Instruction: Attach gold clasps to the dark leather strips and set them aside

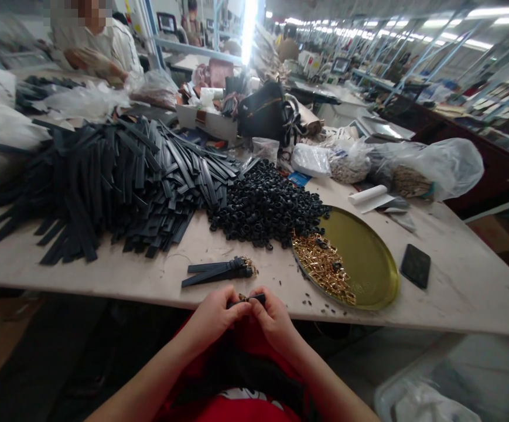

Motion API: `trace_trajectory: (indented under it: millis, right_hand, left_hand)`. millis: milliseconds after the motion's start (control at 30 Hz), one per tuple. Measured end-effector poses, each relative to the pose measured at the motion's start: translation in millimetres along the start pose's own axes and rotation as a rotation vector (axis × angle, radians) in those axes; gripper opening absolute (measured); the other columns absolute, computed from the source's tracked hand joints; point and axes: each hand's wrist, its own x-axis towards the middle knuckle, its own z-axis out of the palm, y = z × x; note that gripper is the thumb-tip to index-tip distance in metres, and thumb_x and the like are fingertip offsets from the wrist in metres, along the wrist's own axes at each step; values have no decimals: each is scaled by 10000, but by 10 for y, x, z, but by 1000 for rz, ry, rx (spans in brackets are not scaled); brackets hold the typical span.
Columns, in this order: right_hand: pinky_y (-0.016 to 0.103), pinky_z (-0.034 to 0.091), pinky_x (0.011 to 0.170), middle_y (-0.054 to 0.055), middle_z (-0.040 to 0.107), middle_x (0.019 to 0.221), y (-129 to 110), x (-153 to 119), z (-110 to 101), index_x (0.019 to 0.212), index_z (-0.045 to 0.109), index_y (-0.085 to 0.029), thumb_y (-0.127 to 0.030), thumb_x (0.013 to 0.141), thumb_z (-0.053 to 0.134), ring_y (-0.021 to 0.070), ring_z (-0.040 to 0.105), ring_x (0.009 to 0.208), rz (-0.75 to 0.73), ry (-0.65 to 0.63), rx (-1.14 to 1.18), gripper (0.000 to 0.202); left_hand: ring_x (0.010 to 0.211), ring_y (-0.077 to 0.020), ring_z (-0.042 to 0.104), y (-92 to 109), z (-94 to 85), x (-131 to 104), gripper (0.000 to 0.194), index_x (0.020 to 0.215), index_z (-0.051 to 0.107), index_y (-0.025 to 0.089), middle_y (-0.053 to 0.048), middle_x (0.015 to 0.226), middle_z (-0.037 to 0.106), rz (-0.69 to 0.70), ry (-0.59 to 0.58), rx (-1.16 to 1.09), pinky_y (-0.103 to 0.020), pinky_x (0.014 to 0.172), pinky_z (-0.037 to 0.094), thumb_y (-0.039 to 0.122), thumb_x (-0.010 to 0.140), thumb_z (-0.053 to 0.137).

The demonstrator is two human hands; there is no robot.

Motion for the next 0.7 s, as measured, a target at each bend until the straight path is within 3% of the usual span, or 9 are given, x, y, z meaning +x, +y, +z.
trace_trajectory:
  millis: [167, 233, 333, 433, 567, 700]
  right_hand:
    - [236, 388, 551, -12, 508, 598, -8, 261, -256, 778, 524, -174, -485, 876, 315, 117, 476, 564, 14, -120, -31, 387]
    - [247, 399, 585, 2, 522, 632, -6, 506, -447, 801, 547, -172, -449, 879, 329, 129, 491, 598, -48, -2, -178, 361]
    - [285, 405, 687, 54, 555, 819, 41, 912, -677, 886, 564, -169, -318, 804, 496, 167, 523, 730, -121, 271, -545, 184]
    - [313, 386, 749, 76, 547, 883, 112, 1166, -740, 849, 578, -176, -202, 719, 554, 196, 524, 795, -130, 291, -690, 135]
    - [320, 388, 716, 55, 546, 793, 166, 1162, -682, 734, 540, -186, -208, 701, 555, 192, 517, 750, -133, 291, -598, 42]
    - [277, 399, 563, -10, 519, 575, 81, 934, -560, 654, 480, -189, -383, 734, 553, 142, 501, 550, -57, 192, -387, 222]
  left_hand:
    - [645, -140, 532, -15, -1, 177, 298, 1009, 521, 186, 24, 712, 579, 56, 62, 90, -227, 604, 384, 336, 752, 525]
    - [696, -146, 535, 0, -7, 218, 279, 1025, 559, 201, 8, 758, 599, 107, 23, 129, -234, 652, 378, 329, 796, 463]
    - [606, -133, 503, 18, -16, 249, 284, 921, 595, 179, 23, 640, 548, 78, -5, 114, -231, 600, 357, 365, 829, 401]
    - [561, -119, 466, 5, -18, 239, 290, 844, 574, 155, 45, 573, 475, 49, 24, 38, -220, 556, 340, 386, 827, 401]
    - [550, -106, 435, 6, -32, 182, 265, 770, 550, 151, 51, 572, 449, 56, 70, -5, -210, 540, 333, 377, 817, 419]
    - [525, -105, 449, 128, -59, 143, 257, 788, 545, 157, 54, 551, 457, 115, 145, -2, -207, 527, 335, 378, 821, 418]
